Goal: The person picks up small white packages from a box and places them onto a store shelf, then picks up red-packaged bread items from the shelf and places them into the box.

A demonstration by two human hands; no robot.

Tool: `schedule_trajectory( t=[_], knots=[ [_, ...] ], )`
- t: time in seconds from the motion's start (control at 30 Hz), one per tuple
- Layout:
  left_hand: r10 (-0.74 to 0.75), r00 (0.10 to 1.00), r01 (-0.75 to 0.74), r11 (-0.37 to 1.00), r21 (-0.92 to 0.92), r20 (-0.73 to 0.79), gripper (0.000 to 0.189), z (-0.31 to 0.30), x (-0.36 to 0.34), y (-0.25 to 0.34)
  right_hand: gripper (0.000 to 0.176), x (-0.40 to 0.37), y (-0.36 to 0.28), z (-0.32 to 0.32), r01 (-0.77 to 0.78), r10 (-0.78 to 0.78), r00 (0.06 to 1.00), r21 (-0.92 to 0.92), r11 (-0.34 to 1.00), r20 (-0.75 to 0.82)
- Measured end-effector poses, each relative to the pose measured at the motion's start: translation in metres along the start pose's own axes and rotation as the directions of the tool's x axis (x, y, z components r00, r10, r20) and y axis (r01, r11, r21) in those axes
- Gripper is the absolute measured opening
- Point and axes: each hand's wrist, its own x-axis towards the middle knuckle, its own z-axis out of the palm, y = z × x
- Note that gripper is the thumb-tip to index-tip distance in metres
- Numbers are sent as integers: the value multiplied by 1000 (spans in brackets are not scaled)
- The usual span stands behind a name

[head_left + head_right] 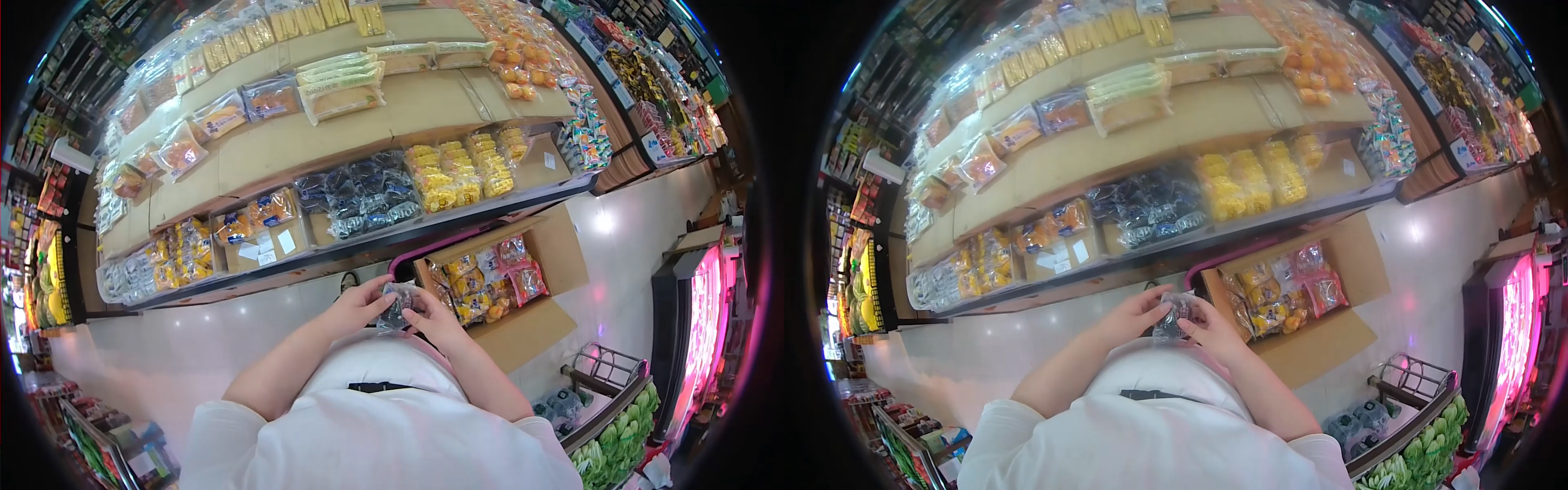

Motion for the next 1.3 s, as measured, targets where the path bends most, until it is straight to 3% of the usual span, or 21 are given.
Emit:
schedule_trajectory(
  t=[0.03, 0.13, 0.17, 0.2, 0.27, 0.37, 0.4, 0.47, 0.53, 0.67, 0.73, 0.87, 0.97, 1.07, 1.17, 1.27, 1.3],
  knots=[
    [-18, 997, 22, 998, 56, -69, 46, 0, -4, 4, 52, 1, -1, 2, -4, 3, 1000, -64, 998, -13],
    [145, 988, -128, 956, 264, -46, 52, -4, -10, -1, 49, 3, -10, 14, -1, -7, 999, -234, 972, -34],
    [302, 952, -255, 879, 402, -57, 56, -7, -9, -9, 47, 5, -13, 19, 10, -17, 1000, -279, 960, -24],
    [258, 963, -216, 916, 338, -84, 55, -9, -9, -8, 46, 6, -14, 22, 21, -27, 1000, -324, 946, -14],
    [164, 978, -136, 970, 202, -129, 54, -13, -9, -4, 42, 11, -13, 24, 23, -16, 999, -213, 977, 36],
    [216, 945, -181, 971, 156, -246, 51, -41, -2, -14, 35, 17, -13, 23, 18, -6, 998, -187, 982, 68],
    [310, 910, -227, 928, 295, -274, 52, -59, 2, -18, 33, 18, -9, 21, 28, -14, 997, -187, 982, 75],
    [371, 847, -52, 770, 636, -379, 54, -85, -2, 2, 30, 18, -1, 14, 13, 3, 997, -204, 979, 78],
    [389, 810, 82, 665, 742, -438, 54, -116, 6, 11, 28, 19, 7, 5, -30, 50, 996, -244, 969, 74],
    [545, 759, 179, 352, 919, -357, 52, -159, 31, 9, 26, 13, 14, -5, -57, 59, 998, -197, 979, 6],
    [565, 778, 181, 219, 959, -276, 51, -167, 46, 8, 26, 6, 7, -7, -103, 98, 994, -150, 983, -42],
    [436, 872, 202, 91, 975, -222, 38, -183, 81, -7, 25, -3, 5, -10, -111, 102, 988, -75, 991, -113],
    [425, 879, 208, 66, 976, -216, 36, -186, 101, -20, 25, -4, 12, -14, -110, 103, 987, -53, 993, -125],
    [413, 866, 205, 220, 954, -282, 37, -185, 113, -21, 25, -5, 13, -15, -116, 110, 984, -34, 993, -137],
    [438, 859, 202, 191, 961, -267, 41, -199, 121, -36, 25, -5, 12, -16, -117, 115, 982, -5, 993, -153],
    [569, 790, 338, -91, 937, -230, 42, -195, 128, -51, 25, -5, 11, -19, -107, 107, 981, 9, 994, -161],
    [579, 773, 345, -42, 938, -258, 41, -187, 123, -43, 25, -5, 11, -20, -101, 101, 981, 9, 995, -164]
  ],
)
